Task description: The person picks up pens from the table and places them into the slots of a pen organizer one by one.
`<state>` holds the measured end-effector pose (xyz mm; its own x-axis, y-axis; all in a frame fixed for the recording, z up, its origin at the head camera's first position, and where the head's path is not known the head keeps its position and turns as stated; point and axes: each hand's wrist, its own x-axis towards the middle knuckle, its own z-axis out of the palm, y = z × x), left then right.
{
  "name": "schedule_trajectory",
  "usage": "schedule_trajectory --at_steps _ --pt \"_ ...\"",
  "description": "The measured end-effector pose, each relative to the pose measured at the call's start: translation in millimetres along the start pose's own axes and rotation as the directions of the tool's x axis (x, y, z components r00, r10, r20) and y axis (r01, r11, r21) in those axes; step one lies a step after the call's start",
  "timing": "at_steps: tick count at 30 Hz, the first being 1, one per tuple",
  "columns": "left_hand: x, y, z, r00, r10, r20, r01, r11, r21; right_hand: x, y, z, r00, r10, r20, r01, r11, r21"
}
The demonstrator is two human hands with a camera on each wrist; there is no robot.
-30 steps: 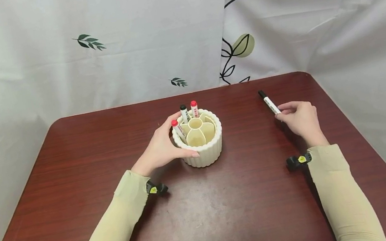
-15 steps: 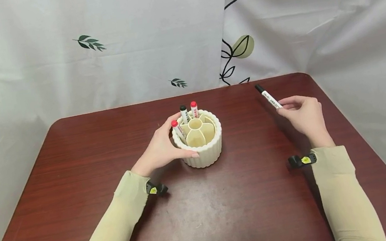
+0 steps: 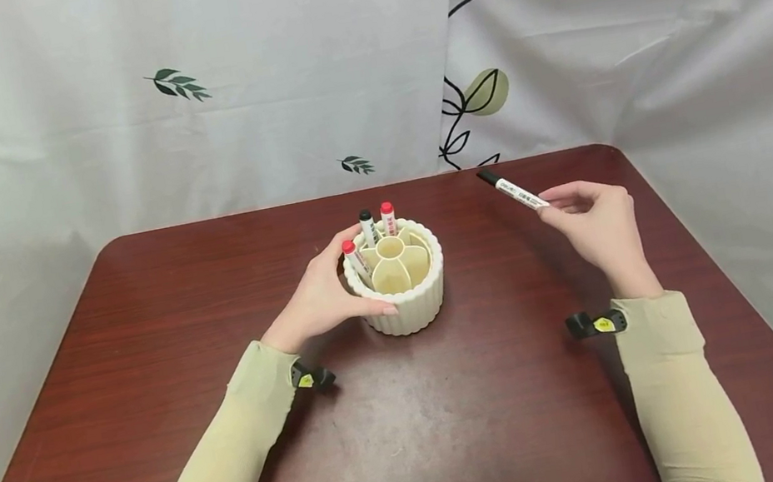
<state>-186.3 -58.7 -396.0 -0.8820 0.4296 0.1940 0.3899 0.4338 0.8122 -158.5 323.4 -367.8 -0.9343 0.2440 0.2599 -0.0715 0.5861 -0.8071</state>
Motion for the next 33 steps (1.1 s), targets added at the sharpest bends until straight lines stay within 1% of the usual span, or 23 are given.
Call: schedule_trajectory --at_steps 12,17,22,30,33 --pt "1.8 -0.8 -0.3 1.0 0.004 0.002 -0.004 1.0 0.004 -10 -16 -0.8 0.998 -0.051 -0.031 0.054 0.995 0.088" --pt "1.7 -0.1 -0.1 1.0 0.009 0.005 -0.009 1.0 -0.001 -14 -27 -2.4 0.995 -0.092 -0.049 0.097 0.99 0.106" --pt "1.5 -0.3 0.1 1.0 0.011 0.004 -0.011 1.0 -0.001 -17 -38 -2.3 0.993 -0.101 -0.06 0.108 0.985 0.136" --pt "1.7 0.1 0.0 1.0 0.009 0.006 -0.009 1.0 0.007 -17 -51 1.7 0.99 -0.119 -0.071 0.133 0.962 0.237" --pt "1.7 1.1 0.1 1.0 0.006 0.01 -0.006 1.0 0.006 -18 -56 3.9 0.988 -0.127 -0.091 0.148 0.945 0.291"
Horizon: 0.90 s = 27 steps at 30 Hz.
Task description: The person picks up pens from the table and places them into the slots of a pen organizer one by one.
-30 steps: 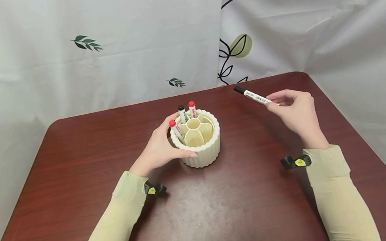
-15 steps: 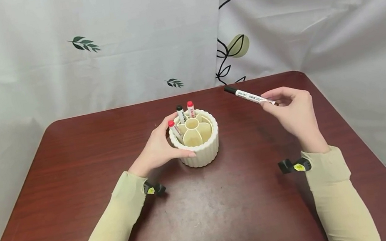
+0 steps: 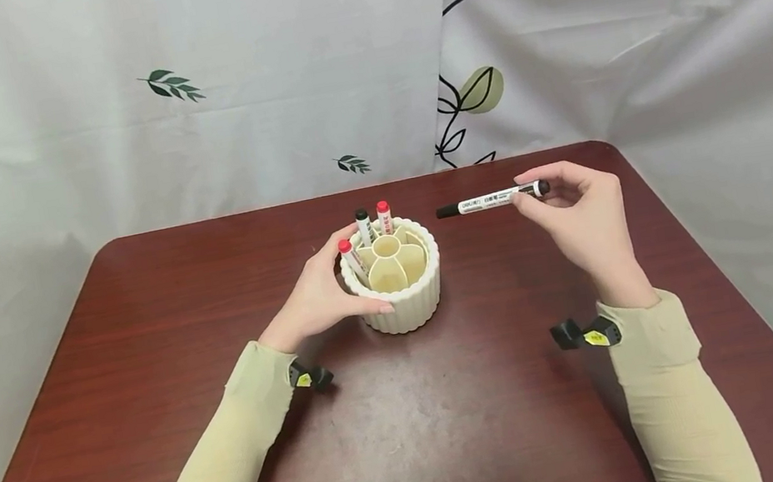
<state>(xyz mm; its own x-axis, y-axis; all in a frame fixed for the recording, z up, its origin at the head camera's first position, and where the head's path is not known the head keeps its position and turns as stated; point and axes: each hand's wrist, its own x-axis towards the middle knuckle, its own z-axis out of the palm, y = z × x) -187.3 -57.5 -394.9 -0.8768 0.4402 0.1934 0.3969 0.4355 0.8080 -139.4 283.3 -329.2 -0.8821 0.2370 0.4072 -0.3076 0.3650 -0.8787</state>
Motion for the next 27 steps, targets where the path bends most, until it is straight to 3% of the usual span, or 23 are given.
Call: schedule_trajectory --at_steps 6,17,22,27 --pt "0.1 0.2 -0.4 1.0 0.001 0.004 0.0 1.0 -0.005 -2 -13 8.2 0.999 -0.044 -0.023 0.047 0.987 0.157" --pt "0.8 -1.2 0.5 1.0 0.013 0.001 -0.013 1.0 -0.004 3 -19 22.4 0.995 -0.102 -0.005 0.099 0.948 0.302" --pt "0.7 -1.3 0.4 1.0 0.011 0.001 -0.011 1.0 0.002 7 -22 30.3 0.994 -0.112 0.008 0.102 0.932 0.348" --pt "0.8 -1.2 0.9 1.0 0.007 -0.003 -0.007 1.0 0.005 10 -22 39.3 0.992 -0.116 0.049 0.093 0.937 0.336"
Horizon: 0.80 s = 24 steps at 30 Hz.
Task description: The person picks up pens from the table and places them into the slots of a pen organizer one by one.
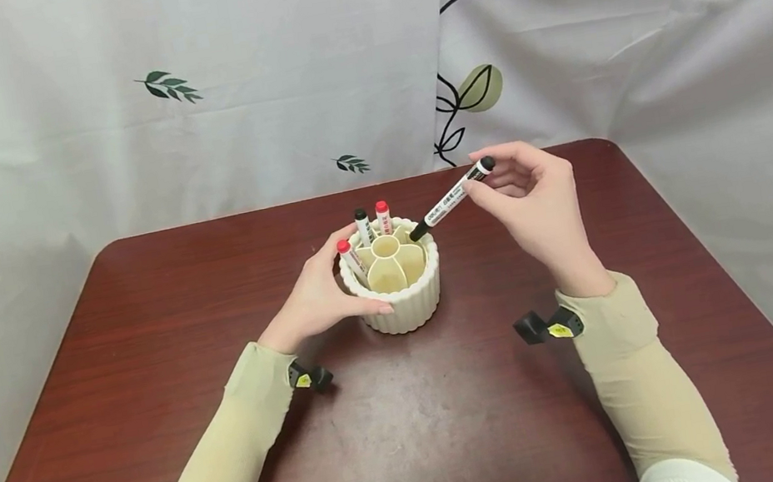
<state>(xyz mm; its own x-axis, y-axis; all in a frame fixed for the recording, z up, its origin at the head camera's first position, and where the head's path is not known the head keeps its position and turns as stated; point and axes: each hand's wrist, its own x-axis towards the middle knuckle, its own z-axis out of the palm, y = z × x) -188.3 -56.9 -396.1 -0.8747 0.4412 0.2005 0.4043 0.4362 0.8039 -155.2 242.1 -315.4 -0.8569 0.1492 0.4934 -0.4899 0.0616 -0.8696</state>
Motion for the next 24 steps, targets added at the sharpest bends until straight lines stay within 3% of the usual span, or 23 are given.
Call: schedule_trajectory --at_steps 14,24 --pt "-1.1 -0.4 -0.5 1.0 0.003 0.001 -0.003 1.0 -0.006 7 24 26.3 0.985 0.097 0.142 -0.058 0.964 -0.258" --pt "-2.2 0.4 -0.7 1.0 -0.008 0.004 0.008 1.0 -0.005 5 36 38.5 0.975 0.12 0.188 -0.054 0.944 -0.324"
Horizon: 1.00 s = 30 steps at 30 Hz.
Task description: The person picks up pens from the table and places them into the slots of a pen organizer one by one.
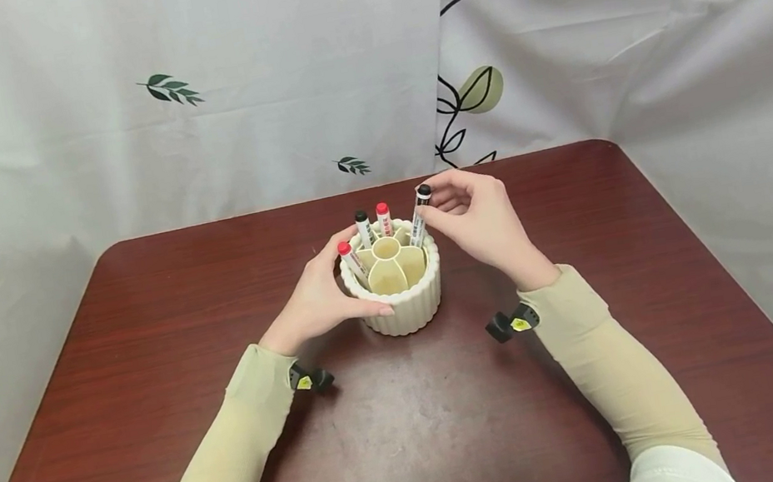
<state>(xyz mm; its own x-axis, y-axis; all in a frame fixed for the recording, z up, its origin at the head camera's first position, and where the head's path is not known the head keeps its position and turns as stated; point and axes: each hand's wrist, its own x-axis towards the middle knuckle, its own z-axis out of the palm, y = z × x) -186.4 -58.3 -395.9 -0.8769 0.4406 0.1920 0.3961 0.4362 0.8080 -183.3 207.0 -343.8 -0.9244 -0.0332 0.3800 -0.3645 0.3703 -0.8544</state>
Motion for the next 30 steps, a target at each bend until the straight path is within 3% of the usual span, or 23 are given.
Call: schedule_trajectory --at_steps 16,30 --pt "1.1 -1.4 -0.8 1.0 0.004 0.001 -0.004 1.0 -0.002 -3 8 10.2 0.994 -0.021 0.103 0.027 0.998 -0.061" --pt "-2.3 -5.4 0.1 1.0 0.019 0.012 -0.019 1.0 0.02 -5 7 3.7 0.993 -0.02 0.119 0.028 0.997 -0.069"
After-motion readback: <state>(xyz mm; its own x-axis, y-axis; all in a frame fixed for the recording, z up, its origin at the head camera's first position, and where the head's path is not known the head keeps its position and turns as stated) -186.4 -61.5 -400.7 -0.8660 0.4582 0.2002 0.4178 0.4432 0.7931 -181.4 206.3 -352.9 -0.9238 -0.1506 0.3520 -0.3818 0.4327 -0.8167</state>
